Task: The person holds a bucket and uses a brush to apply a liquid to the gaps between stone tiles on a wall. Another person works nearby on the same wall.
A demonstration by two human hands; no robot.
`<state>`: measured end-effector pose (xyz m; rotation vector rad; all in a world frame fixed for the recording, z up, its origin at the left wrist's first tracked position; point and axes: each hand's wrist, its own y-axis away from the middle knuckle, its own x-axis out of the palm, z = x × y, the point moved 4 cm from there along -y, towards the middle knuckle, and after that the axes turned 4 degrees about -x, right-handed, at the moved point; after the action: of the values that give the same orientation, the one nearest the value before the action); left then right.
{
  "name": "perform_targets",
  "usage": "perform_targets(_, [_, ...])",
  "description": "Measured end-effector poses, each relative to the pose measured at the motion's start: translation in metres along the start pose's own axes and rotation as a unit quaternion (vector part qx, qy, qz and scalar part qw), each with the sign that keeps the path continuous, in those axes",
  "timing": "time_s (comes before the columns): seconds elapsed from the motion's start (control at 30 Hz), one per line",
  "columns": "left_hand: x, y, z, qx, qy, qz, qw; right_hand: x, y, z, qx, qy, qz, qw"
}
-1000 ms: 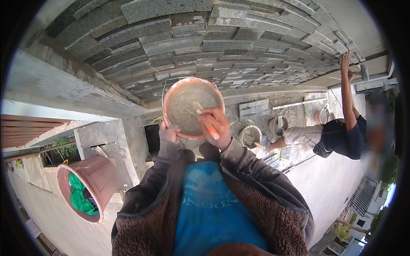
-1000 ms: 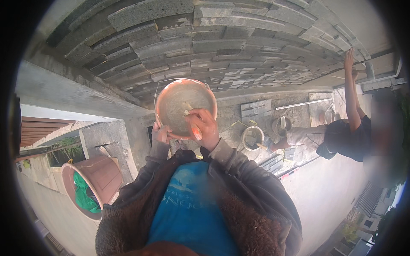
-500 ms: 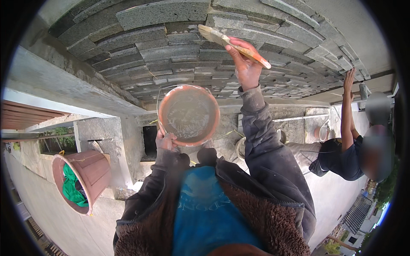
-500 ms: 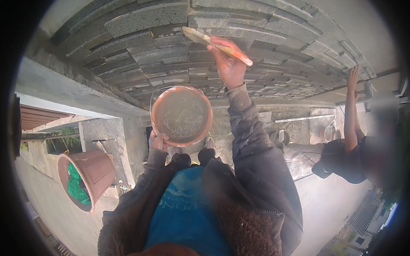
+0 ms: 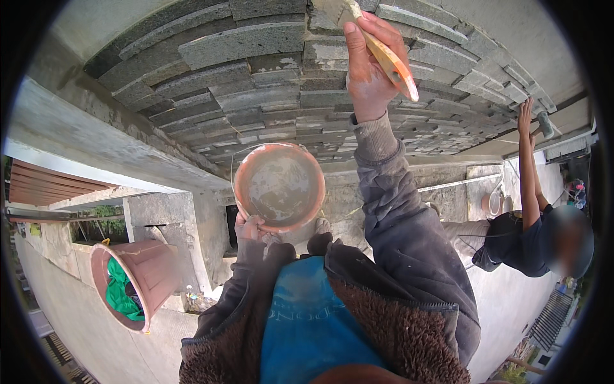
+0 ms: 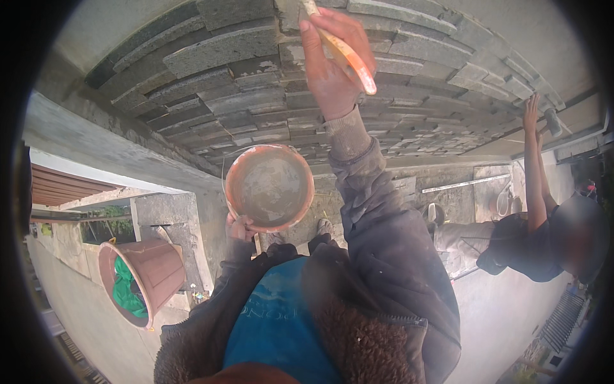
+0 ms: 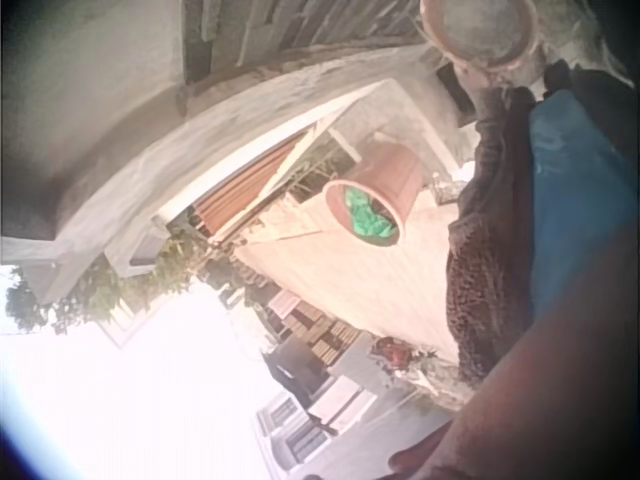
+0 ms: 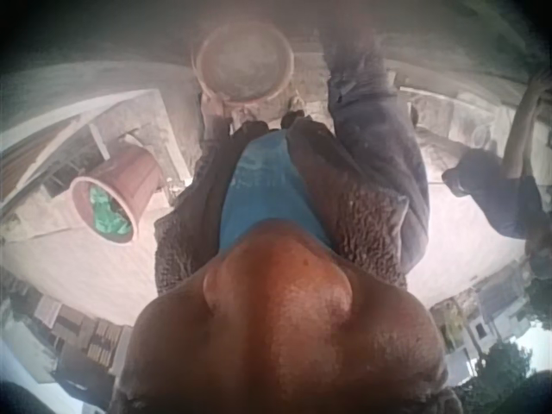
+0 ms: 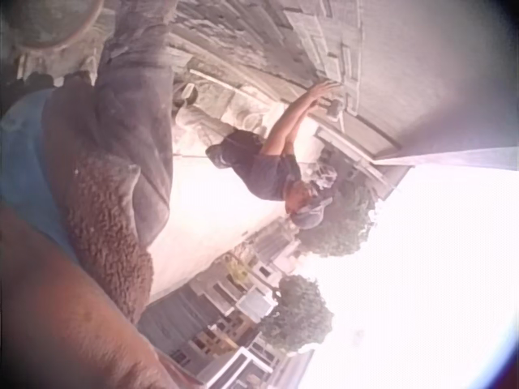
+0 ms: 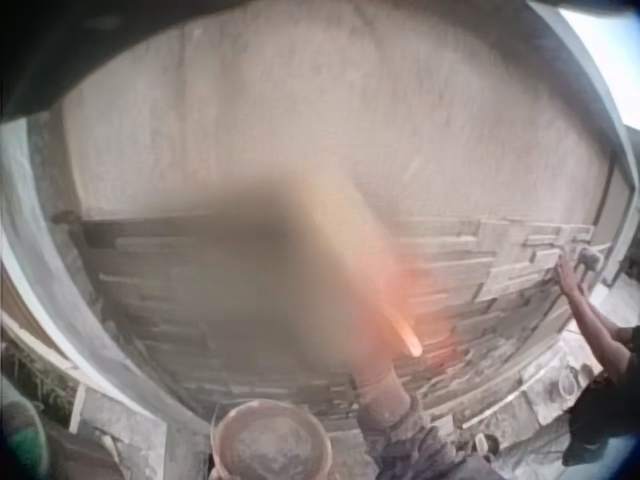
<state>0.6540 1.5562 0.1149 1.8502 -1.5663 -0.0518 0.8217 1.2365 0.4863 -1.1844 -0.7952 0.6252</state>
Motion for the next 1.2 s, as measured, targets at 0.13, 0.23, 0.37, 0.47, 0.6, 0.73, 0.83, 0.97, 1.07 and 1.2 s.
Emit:
perform_targets(0.13, [-0.002, -0.001, -0.005, -0.003, -0.002, 0.007, 1.000, -0.008, 0.027, 0.013, 0.028, 0.062, 0.049, 0.996])
perform_targets(0.23, [0.017, 0.008, -0.017, -0.006, 0.013, -0.015, 1.000, -0.009, 0.037, 0.019, 0.030, 0.088, 0.080, 0.992])
perform_targets(0.37, [0.010, -0.004, -0.011, -0.013, 0.018, 0.004, 1.000, -0.007, 0.029, 0.022, 0.052, 0.081, 0.095, 0.991])
perform_targets(0.47, [0.016, -0.002, -0.014, -0.028, 0.006, 0.018, 0.999, -0.007, 0.019, 0.020, 0.134, 0.076, 0.128, 0.980])
perform_targets(0.6, [0.024, -0.002, -0.014, -0.022, 0.007, -0.001, 1.000, -0.015, -0.004, 0.032, 0.275, 0.098, 0.185, 0.938])
perform_targets(0.73, [0.036, -0.002, -0.015, -0.025, 0.019, 0.006, 0.999, -0.044, 0.032, 0.061, 0.374, 0.027, 0.233, 0.897])
perform_targets(0.83, [0.023, -0.020, 0.000, -0.037, -0.032, 0.033, 0.998, -0.053, 0.145, 0.086, 0.377, 0.055, 0.405, 0.831])
perform_targets(0.97, [0.046, -0.010, -0.013, -0.024, -0.041, 0.036, 0.998, -0.066, 0.277, 0.095, 0.367, 0.112, 0.523, 0.761])
perform_targets(1.07, [0.044, -0.012, -0.016, -0.019, -0.046, 0.033, 0.998, -0.068, 0.279, 0.106, 0.362, 0.101, 0.495, 0.784])
perform_targets(1.2, [0.044, -0.016, -0.012, -0.012, -0.035, 0.020, 0.999, -0.064, 0.232, 0.138, 0.297, 0.038, 0.378, 0.876])
